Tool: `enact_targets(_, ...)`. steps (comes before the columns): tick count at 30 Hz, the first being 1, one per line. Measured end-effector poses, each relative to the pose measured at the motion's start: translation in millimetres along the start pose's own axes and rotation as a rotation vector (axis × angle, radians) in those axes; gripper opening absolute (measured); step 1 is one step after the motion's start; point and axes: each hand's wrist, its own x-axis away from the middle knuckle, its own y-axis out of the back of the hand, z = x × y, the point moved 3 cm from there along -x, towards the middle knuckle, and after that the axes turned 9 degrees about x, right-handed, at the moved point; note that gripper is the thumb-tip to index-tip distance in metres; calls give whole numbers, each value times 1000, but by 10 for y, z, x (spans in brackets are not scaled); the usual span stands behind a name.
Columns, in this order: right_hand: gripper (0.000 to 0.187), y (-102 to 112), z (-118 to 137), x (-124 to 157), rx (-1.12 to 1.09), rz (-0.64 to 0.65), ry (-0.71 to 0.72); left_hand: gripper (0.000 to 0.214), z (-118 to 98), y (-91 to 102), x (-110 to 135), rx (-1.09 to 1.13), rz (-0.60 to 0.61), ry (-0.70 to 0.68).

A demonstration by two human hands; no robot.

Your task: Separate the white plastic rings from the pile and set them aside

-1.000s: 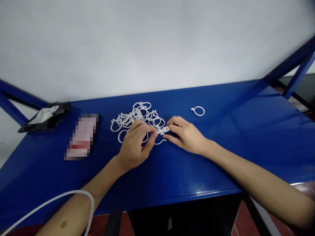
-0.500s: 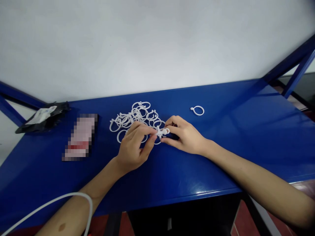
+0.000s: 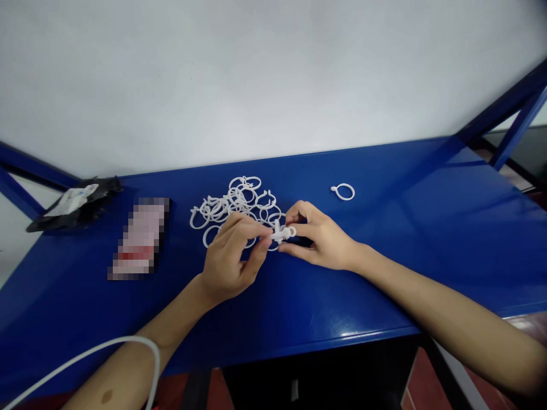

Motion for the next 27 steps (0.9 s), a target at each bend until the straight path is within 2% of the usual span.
enact_targets(16,17,-22,-58,-9,24,31,-60,12,11,30,23,-14,-36,-13)
enact_targets(23,16,-39,-76,0,19,46,-56,10,38,65,-3,-97,-83,38)
enact_targets(27,15,-14,-60,9,3,4,-79,9,82,35,-19,-158,-70,74)
